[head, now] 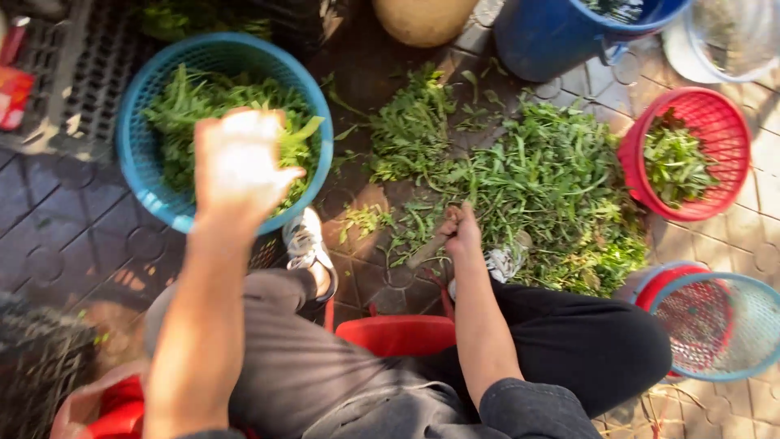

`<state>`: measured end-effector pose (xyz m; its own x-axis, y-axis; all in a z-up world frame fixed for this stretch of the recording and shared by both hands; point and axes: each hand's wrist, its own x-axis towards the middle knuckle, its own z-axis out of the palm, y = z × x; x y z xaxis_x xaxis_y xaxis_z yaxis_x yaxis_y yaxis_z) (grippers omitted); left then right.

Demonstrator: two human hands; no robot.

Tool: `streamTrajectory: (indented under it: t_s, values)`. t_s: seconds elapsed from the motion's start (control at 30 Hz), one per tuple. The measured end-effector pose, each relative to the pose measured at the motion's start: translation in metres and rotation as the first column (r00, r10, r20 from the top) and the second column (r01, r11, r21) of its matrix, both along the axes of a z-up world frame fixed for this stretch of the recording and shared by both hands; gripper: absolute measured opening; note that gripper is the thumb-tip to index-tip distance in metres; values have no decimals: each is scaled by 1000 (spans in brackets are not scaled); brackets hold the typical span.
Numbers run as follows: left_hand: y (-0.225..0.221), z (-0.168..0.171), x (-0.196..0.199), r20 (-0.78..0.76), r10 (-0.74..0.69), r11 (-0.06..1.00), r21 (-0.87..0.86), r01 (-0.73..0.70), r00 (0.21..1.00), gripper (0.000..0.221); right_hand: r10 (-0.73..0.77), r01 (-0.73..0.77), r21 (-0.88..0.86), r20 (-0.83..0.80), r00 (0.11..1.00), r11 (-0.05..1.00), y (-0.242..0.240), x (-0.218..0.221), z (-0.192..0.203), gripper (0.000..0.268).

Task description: Sorting and trimming leafy green vegetables by hand and with a small knife, placing cleaned portions into a basket.

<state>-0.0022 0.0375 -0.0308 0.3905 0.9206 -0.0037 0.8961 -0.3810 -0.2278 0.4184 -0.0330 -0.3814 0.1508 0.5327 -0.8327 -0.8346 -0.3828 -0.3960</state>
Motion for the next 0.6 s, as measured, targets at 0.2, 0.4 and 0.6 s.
streamTrajectory:
  t_s: [0.2,0.4,0.6]
  values:
    - [-29,37,-17,326,-21,1000,9,19,945,79,423,-341,-257,421,803,904,91,-17,33,24]
    - [-42,47,0,399,18,942,-314,118,917,81,704,-547,-538,696,141,641,189,-11,-38,52]
    - [-50,34,0,305,114,900,-435,32,945,88,805,-629,-650,589,-64,426,252,-32,-34,115]
